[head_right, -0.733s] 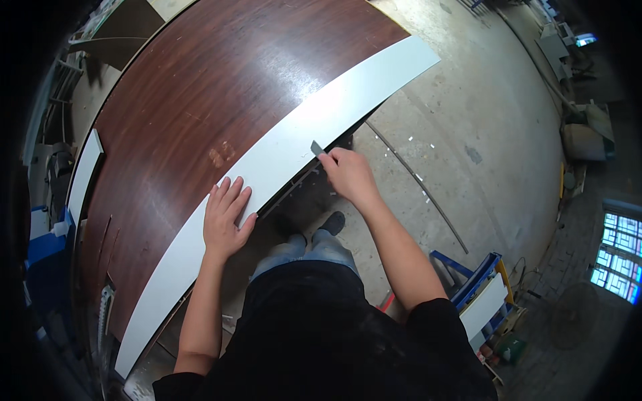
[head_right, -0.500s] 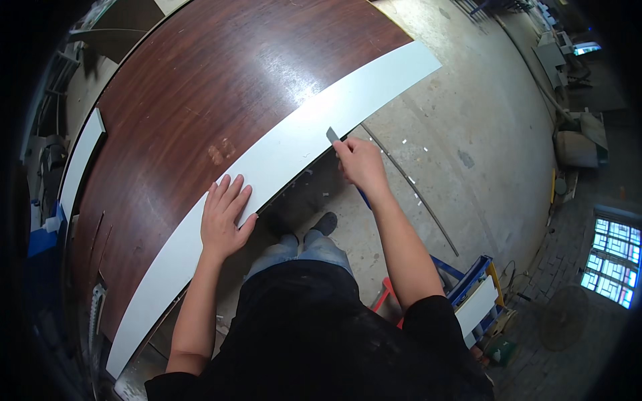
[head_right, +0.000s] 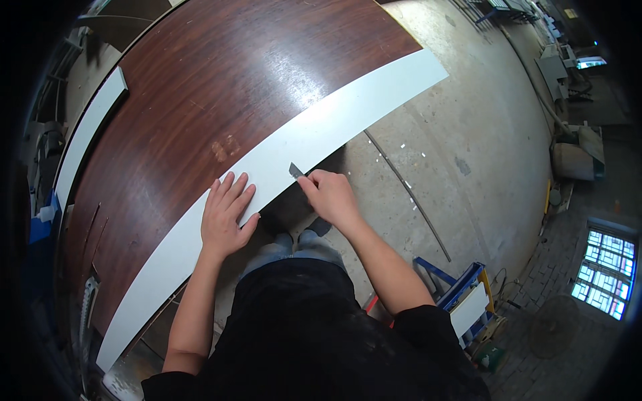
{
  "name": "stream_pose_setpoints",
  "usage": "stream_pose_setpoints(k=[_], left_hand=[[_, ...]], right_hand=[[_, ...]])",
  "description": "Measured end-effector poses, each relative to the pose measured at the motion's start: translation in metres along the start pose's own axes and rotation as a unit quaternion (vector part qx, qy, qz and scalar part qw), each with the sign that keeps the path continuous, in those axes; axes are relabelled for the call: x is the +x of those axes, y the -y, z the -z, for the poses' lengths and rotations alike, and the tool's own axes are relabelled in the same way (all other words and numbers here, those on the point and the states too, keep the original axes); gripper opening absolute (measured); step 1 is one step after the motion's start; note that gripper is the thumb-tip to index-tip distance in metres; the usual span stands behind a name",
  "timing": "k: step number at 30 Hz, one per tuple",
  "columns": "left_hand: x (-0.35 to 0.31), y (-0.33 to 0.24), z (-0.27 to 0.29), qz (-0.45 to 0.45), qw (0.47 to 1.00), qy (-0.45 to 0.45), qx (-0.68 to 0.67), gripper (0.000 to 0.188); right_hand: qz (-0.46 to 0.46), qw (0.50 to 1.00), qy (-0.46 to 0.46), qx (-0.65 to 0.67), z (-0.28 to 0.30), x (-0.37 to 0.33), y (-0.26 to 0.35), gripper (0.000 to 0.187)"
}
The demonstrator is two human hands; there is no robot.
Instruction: Trimming the excess material from the edge of a wooden board using a utility knife.
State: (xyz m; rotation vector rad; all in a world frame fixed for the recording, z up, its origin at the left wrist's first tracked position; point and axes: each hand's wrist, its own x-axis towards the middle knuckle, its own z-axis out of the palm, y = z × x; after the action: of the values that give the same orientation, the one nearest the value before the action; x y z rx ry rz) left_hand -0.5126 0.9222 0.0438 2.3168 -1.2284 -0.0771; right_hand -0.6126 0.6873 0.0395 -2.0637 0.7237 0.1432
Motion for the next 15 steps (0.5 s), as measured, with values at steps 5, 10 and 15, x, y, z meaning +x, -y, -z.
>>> stream_pose_setpoints(k=[5, 10, 15], left_hand=[[0.0, 0.001, 0.001, -0.001, 1.0, -0.005, -0.005, 0.053], [-0.002, 0.002, 0.0, 0.004, 1.0, 0.007, -0.01, 0.057], [0.0, 0.002, 0.001, 0.001, 1.0, 0.0, -0.011, 0.055]], right_hand=[[-0.124, 0.987, -0.041, 0.093, 0.032, 0.018, 0.003, 0.036], [-0.027, 0.999, -0.015, -0.008, 0.008, 0.007, -0.001, 0.036], [-0.147, 0.985, -0.065, 0.062, 0.047, 0.028, 0.001, 0.036]])
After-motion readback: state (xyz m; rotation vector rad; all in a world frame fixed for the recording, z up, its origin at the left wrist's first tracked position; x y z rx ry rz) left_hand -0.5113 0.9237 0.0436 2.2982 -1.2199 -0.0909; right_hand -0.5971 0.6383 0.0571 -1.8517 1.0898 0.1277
